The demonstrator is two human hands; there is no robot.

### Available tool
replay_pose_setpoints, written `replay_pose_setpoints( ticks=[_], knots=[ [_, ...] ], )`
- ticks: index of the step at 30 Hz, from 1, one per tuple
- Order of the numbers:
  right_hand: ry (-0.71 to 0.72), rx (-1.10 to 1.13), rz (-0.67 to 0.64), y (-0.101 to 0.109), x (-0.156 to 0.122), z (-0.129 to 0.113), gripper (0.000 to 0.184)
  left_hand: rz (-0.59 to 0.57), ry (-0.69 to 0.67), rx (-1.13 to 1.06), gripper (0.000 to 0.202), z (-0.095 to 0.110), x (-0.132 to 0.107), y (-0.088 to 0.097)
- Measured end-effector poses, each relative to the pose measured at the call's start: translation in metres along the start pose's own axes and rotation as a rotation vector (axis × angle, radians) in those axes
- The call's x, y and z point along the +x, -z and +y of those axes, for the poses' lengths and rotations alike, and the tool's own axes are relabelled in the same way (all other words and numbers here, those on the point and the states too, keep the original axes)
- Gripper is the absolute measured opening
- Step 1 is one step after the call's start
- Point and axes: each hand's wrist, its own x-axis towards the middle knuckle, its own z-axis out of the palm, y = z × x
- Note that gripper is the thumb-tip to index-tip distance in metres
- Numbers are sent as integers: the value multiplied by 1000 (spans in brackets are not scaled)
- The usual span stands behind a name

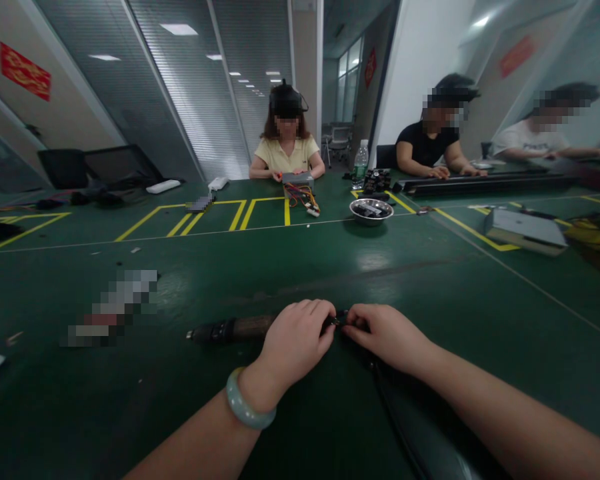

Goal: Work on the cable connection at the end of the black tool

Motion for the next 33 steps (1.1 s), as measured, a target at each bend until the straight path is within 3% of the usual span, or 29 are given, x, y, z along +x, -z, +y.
replay_pose_setpoints(
  ticks=[28,33],
  knots=[
    [-12,50,-9,1,1,1,15,-5,6,-21,16,-1,0,-1],
    [-16,62,-8,1,1,0,16,-29,-54,-18,12,-2,0,0]
  ],
)
